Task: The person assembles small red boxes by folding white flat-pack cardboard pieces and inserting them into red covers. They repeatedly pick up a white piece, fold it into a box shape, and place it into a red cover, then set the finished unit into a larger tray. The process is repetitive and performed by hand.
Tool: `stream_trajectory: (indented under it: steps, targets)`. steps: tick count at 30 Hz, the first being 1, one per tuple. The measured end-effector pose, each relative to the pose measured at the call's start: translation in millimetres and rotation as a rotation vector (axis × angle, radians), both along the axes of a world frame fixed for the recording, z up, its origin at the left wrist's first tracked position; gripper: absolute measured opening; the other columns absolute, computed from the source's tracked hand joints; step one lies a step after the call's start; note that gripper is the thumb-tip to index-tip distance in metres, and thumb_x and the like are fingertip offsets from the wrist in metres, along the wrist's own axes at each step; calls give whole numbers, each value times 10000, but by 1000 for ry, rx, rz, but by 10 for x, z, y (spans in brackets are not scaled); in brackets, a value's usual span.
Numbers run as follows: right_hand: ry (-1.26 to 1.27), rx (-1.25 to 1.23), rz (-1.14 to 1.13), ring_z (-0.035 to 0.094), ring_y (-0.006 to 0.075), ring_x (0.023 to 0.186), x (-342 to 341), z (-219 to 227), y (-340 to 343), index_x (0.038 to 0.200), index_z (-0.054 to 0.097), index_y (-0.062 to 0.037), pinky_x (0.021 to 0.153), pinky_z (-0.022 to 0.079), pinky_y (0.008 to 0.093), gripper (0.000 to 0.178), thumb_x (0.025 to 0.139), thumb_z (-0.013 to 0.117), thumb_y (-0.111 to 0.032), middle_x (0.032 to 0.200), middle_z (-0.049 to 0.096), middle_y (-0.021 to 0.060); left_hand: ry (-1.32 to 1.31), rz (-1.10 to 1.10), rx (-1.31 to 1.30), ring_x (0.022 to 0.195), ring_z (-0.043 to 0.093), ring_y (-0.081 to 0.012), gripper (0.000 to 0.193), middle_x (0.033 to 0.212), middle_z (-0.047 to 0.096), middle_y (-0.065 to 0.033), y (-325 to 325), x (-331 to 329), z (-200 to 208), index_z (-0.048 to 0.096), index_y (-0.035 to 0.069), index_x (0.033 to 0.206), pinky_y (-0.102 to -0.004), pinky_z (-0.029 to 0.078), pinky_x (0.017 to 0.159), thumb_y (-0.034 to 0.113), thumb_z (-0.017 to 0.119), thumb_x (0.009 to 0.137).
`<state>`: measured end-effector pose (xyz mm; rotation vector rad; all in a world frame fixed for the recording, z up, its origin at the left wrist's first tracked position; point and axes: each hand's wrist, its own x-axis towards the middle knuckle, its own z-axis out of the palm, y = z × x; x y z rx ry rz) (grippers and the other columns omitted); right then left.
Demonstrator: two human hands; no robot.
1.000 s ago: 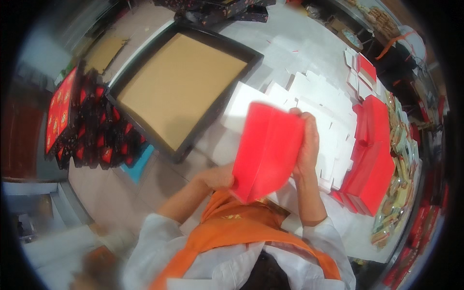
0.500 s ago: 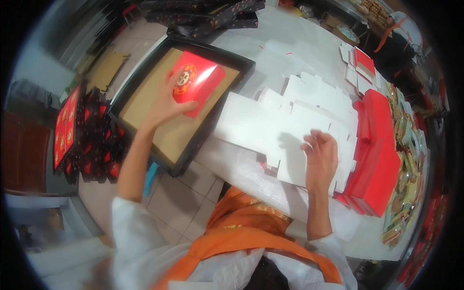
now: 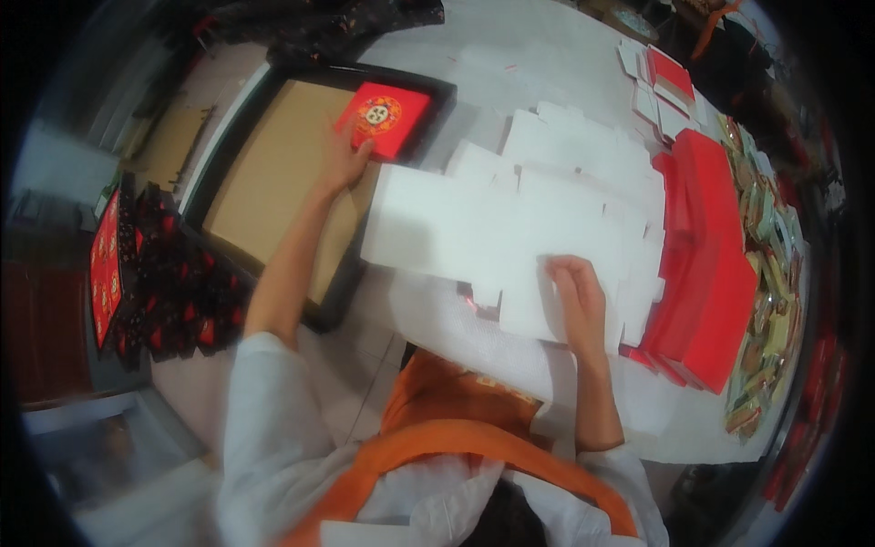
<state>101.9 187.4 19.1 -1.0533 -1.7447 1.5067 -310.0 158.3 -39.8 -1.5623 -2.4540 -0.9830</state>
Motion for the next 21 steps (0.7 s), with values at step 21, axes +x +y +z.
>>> stream_trajectory:
  steps: [21]
  targets:
    - [-67,673,-479,314,311,1221,592,204,-102,1263,348,14,996,253,386,532,800,573,-124,1337,282,199,-1216,11,874,958,535,-214,308,1070,523,-126,-1333,1948,1352,411,-12,1177,-367,459,831,92,450,890]
